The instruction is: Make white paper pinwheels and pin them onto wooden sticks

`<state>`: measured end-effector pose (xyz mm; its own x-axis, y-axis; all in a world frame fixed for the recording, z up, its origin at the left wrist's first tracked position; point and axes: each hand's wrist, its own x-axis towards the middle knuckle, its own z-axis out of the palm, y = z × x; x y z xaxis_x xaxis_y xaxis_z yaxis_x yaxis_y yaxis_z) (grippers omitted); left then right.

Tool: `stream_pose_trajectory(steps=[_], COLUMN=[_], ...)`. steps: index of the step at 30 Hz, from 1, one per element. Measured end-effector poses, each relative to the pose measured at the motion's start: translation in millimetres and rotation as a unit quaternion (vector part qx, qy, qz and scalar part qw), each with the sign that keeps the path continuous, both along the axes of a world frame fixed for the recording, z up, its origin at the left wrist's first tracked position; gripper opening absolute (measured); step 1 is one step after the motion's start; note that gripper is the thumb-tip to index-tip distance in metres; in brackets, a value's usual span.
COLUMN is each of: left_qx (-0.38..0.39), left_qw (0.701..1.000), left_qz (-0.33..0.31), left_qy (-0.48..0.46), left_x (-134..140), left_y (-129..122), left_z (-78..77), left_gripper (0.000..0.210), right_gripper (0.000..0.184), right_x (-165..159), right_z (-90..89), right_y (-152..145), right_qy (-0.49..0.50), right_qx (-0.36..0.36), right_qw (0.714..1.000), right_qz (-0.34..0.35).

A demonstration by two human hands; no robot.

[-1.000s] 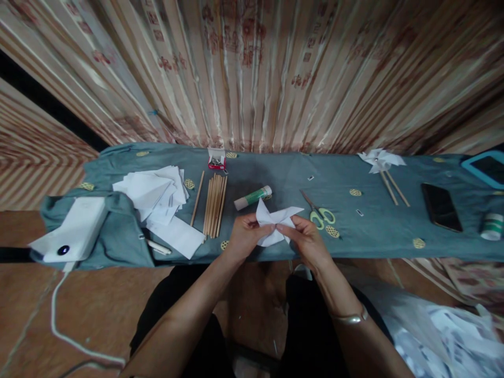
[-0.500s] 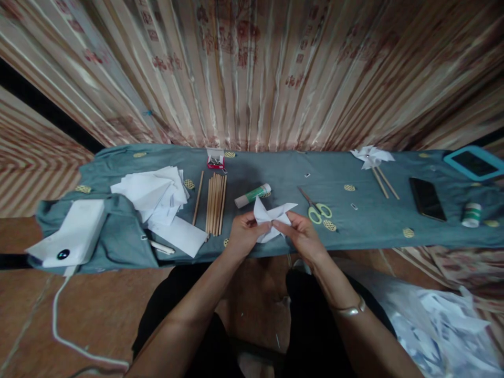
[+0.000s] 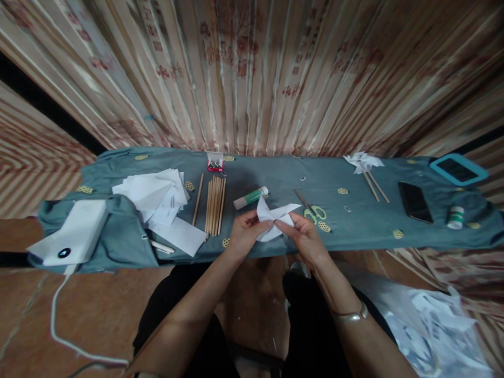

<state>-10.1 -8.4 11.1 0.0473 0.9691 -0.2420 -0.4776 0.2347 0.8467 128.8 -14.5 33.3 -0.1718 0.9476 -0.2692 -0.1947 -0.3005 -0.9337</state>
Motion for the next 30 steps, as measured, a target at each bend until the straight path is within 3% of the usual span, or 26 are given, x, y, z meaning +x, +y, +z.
stream_pose_trajectory(steps=[6, 9, 11, 13, 16, 20, 30], left_qx=[0.021, 0.014, 0.029, 0.058, 0.101, 0.120, 0.136], left_qw=[0.999, 0.997, 0.987, 0.955, 0.863, 0.760, 0.683], left_qz=[0.019, 0.065, 0.090, 0.103, 0.120, 0.070, 0.003], left_qy=[-0.017, 0.043, 0.133, 0.273, 0.480, 0.635, 0.718], left_x=[-7, -20, -33, -50, -74, -93, -84], left_y=[5, 15, 26, 38, 55, 70, 83], left_z=[-5.9, -15.3, -20.2, -21.9, -19.5, -18.2, -20.0], left_gripper=[0.037, 0.038, 0.033, 0.025, 0.024, 0.030, 0.041], right_gripper=[0.035, 0.032, 0.032, 0.033, 0.034, 0.033, 0.031], right_x=[-1, -3, -4, -3, 1, 10, 15], right_z=[1.1, -1.0, -1.5, -1.2, 0.2, 2.1, 4.7], right_y=[9, 15, 16, 15, 13, 11, 12], right_qy=[0.029, 0.043, 0.048, 0.049, 0.050, 0.049, 0.059], right_qx=[0.021, 0.041, 0.047, 0.049, 0.055, 0.061, 0.040], right_qw=[0.998, 0.996, 0.995, 0.996, 0.996, 0.996, 0.996], right_qz=[-0.058, -0.072, -0.068, -0.061, -0.056, -0.048, -0.053])
